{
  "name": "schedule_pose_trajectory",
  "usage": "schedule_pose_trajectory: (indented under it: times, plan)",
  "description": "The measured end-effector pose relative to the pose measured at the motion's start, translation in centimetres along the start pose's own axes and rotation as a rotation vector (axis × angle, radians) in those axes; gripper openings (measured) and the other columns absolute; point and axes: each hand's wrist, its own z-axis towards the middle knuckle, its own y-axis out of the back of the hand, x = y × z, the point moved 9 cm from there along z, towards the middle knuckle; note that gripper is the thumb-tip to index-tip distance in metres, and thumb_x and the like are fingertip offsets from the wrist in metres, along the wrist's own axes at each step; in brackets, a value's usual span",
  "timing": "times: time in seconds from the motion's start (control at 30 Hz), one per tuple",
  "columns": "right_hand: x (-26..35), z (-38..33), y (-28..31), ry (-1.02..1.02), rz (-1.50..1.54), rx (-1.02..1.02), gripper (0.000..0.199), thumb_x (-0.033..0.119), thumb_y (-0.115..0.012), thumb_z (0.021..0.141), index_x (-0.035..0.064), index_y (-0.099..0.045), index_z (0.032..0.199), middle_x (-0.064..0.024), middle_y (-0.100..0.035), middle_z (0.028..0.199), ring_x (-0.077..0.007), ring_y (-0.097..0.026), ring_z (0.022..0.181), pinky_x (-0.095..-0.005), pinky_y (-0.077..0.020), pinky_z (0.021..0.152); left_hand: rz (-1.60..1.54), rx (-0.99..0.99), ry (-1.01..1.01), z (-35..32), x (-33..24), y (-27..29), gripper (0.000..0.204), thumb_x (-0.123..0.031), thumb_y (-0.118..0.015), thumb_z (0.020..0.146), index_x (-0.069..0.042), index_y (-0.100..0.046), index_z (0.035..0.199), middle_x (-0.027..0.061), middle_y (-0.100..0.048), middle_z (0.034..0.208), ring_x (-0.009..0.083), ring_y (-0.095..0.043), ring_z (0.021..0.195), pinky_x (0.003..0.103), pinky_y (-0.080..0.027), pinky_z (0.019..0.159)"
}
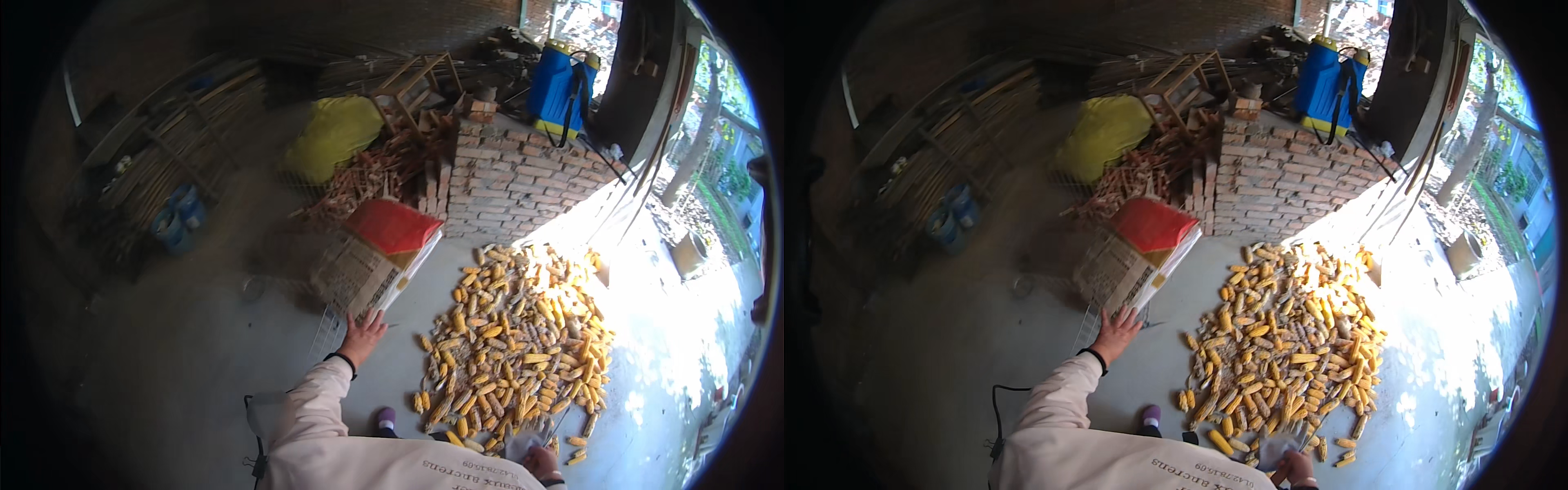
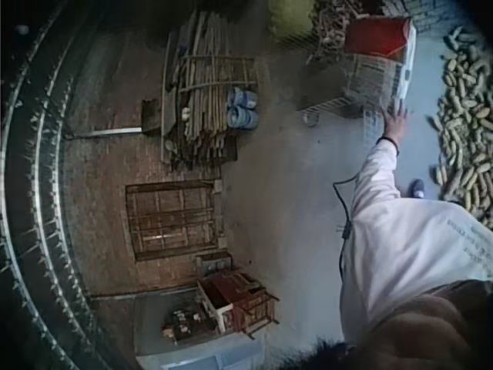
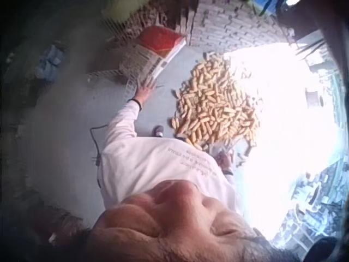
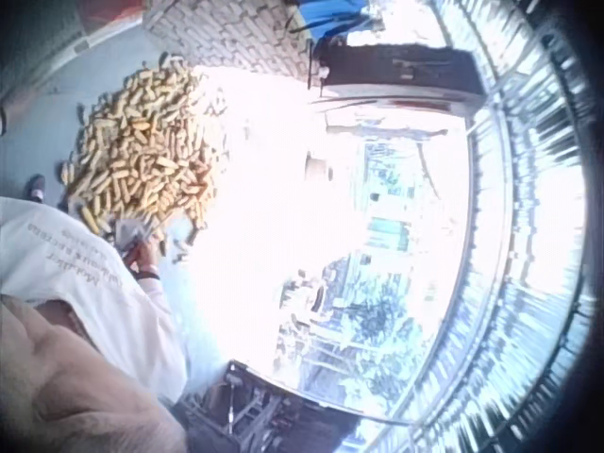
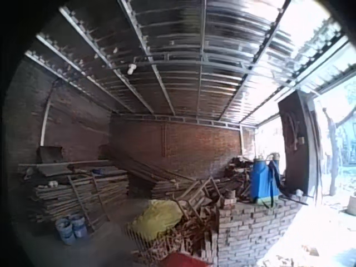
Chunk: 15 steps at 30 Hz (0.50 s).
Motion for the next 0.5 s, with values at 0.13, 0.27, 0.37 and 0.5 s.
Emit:
schedule_pose_trajectory:
  times: [0.13, 0.27, 0.37, 0.5]
  plan:
    - [-1.8, -1.6, -2.3, -0.055, 0.151, -0.117, 0.005, -0.001, -0.051, 0.072, 0.002, -0.055, 0.074, -0.0075, -0.055, 0.061, -0.018, -0.052, 0.047, -0.0298, -0.0444, 0.041, -0.174, -0.14, 0.029, 2.5, 3.6, -0.9, 0.028, -0.018, -0.041, 0.085, -0.013, -0.049, 0.111, 0.0113, -0.037, 0.129, 0.0307, -0.039, 0.113, 0.061, -0.036, 0.084]
    - [-3.4, -2.5, -5.9, -0.108, 0.218, -0.123, 0.006, -0.001, -0.051, 0.072, 0.0011, -0.055, 0.076, -0.008, -0.055, 0.063, -0.0187, -0.052, 0.047, -0.03, -0.0449, 0.043, -0.271, -0.052, -0.126, 5.8, 4.2, -1.8, 0.011, -0.016, -0.052, 0.077, -0.005, -0.05, 0.082, 0.0119, -0.05, 0.085, 0.027, -0.053, 0.075, 0.042, -0.046, 0.065]
    - [-4.4, -3.1, -7.3, -0.12, 0.264, -0.114, 0.007, -0.001, -0.051, 0.072, 0.0005, -0.055, 0.077, -0.0084, -0.055, 0.064, -0.0192, -0.053, 0.048, -0.0302, -0.0454, 0.044, -0.432, -0.169, 0.036, 10.9, 7.8, 2.3, 0.011, -0.009, -0.054, 0.074, -0.005, -0.049, 0.083, 0.012, -0.048, 0.082, 0.0283, -0.052, 0.075, 0.04, -0.046, 0.063]
    - [-5.5, -3.7, -7.2, -0.103, 0.324, -0.086, 0.009, -0.001, -0.051, 0.072, -0.0003, -0.055, 0.079, -0.0088, -0.056, 0.065, -0.0199, -0.053, 0.048, -0.0304, -0.0459, 0.045, -0.588, -0.697, 0.02, 17.1, 9.0, 16.6, 0.012, -0.002, -0.055, 0.071, -0.004, -0.044, 0.078, 0.013, -0.047, 0.077, 0.0324, -0.05, 0.07, 0.04, -0.044, 0.059]
